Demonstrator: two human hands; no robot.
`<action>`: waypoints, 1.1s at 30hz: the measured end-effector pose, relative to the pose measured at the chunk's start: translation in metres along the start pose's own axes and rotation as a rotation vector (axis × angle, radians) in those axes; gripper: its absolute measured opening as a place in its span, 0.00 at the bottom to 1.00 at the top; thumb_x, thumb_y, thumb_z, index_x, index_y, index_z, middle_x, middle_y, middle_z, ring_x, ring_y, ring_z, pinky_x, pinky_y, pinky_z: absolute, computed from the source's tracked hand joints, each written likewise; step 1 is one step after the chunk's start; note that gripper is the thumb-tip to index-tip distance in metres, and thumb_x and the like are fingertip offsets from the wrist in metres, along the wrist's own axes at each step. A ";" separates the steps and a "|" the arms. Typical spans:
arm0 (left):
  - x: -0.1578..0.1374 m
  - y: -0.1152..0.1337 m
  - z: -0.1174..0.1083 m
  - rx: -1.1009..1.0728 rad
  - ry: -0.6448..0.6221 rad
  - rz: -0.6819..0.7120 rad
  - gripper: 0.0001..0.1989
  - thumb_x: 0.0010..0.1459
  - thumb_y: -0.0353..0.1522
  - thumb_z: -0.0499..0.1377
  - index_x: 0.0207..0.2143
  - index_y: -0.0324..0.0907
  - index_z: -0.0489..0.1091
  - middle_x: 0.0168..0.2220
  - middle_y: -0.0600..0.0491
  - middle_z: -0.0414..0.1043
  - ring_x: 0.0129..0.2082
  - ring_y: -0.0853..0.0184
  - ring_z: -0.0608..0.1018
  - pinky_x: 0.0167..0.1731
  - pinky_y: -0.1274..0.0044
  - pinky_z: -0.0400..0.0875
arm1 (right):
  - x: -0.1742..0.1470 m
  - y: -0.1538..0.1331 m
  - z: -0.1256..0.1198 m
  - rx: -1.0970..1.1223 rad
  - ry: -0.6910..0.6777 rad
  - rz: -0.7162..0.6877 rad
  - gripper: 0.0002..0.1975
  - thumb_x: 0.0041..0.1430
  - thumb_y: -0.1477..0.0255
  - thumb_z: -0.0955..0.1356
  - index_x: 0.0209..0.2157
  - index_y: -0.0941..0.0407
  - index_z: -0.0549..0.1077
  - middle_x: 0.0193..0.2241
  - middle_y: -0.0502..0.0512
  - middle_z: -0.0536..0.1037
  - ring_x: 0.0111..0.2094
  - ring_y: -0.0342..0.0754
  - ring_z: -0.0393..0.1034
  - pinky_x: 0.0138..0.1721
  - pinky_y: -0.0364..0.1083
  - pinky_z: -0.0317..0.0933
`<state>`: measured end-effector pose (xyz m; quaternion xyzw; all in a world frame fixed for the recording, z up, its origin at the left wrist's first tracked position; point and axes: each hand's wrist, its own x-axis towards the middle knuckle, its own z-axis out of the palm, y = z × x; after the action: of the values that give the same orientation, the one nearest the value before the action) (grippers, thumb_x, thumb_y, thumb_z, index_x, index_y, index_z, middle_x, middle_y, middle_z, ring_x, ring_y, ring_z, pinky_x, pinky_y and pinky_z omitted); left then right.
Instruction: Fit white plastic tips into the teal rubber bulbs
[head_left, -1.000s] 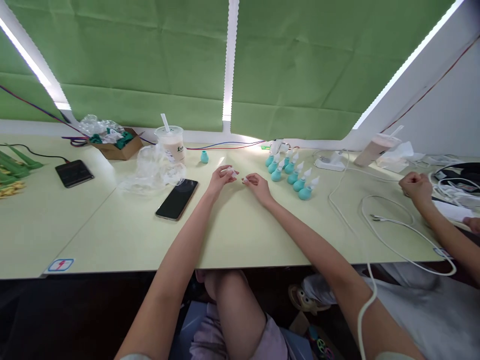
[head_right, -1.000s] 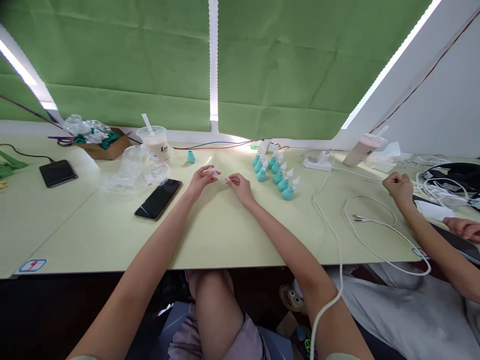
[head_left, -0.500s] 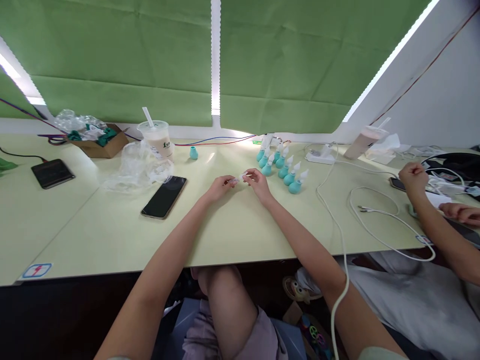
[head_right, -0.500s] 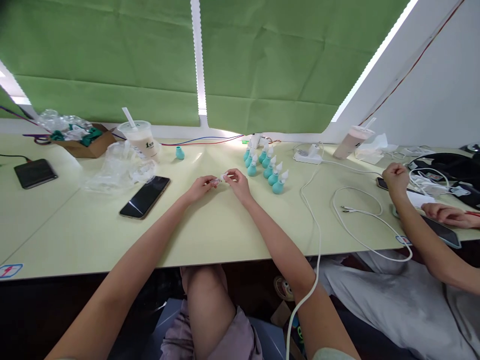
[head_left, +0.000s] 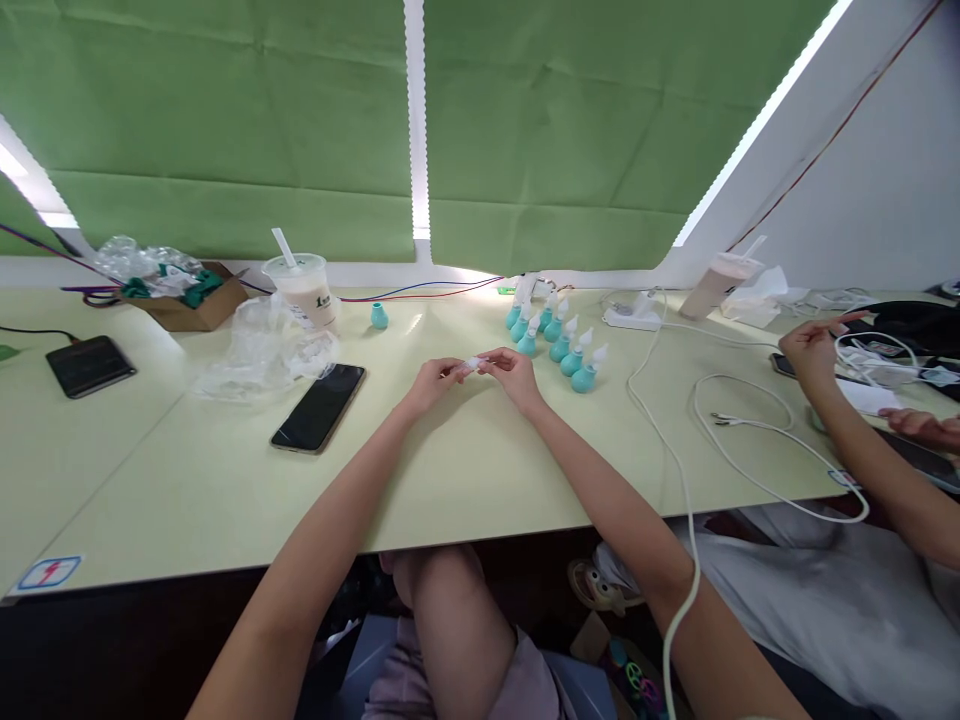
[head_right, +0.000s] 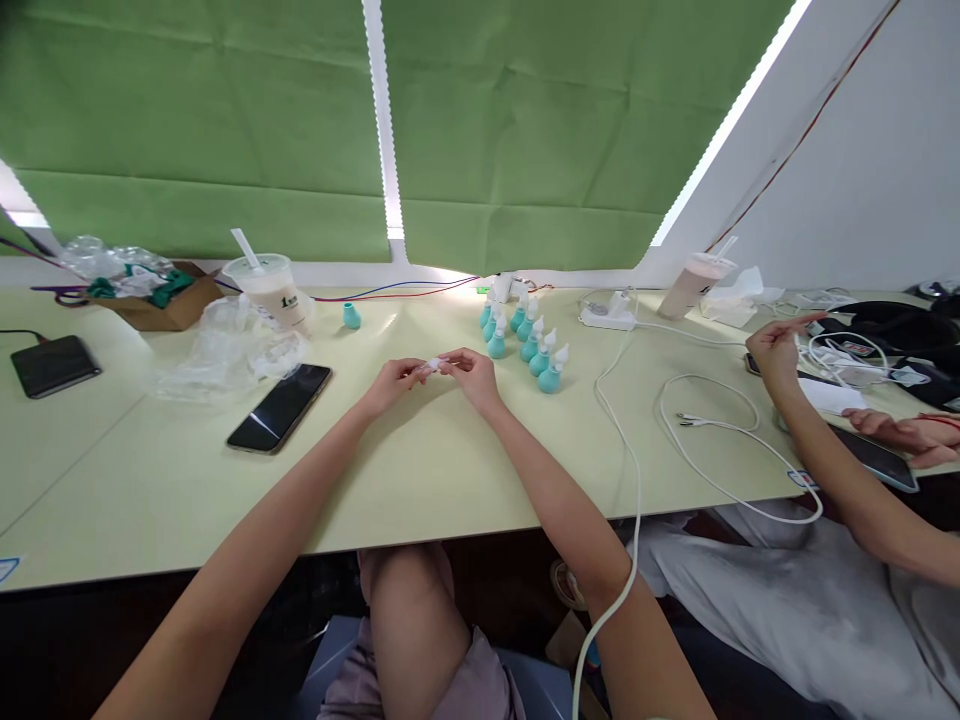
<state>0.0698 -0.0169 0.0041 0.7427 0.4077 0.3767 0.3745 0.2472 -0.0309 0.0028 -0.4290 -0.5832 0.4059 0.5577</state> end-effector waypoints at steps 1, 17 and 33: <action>0.000 0.000 0.000 0.000 0.006 -0.013 0.20 0.53 0.47 0.55 0.31 0.39 0.75 0.22 0.55 0.66 0.23 0.71 0.62 0.24 0.78 0.55 | 0.000 0.001 -0.002 -0.013 -0.001 -0.005 0.17 0.42 0.59 0.74 0.30 0.56 0.76 0.29 0.53 0.78 0.30 0.45 0.73 0.37 0.46 0.67; -0.007 -0.009 0.012 0.307 -0.016 0.102 0.14 0.54 0.41 0.55 0.30 0.41 0.74 0.24 0.53 0.67 0.23 0.69 0.64 0.25 0.76 0.55 | 0.002 0.016 -0.024 -0.215 -0.223 0.027 0.10 0.43 0.68 0.73 0.30 0.55 0.80 0.23 0.51 0.79 0.27 0.47 0.73 0.38 0.49 0.68; -0.016 -0.014 0.016 0.463 0.048 0.246 0.19 0.60 0.46 0.50 0.35 0.43 0.74 0.26 0.50 0.66 0.30 0.66 0.68 0.29 0.77 0.57 | 0.001 0.021 -0.020 -0.084 -0.262 0.017 0.13 0.41 0.63 0.74 0.29 0.56 0.80 0.26 0.53 0.79 0.26 0.47 0.73 0.35 0.49 0.69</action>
<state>0.0734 -0.0294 -0.0191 0.8436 0.3983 0.3335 0.1360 0.2677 -0.0236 -0.0157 -0.4001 -0.6639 0.4384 0.4549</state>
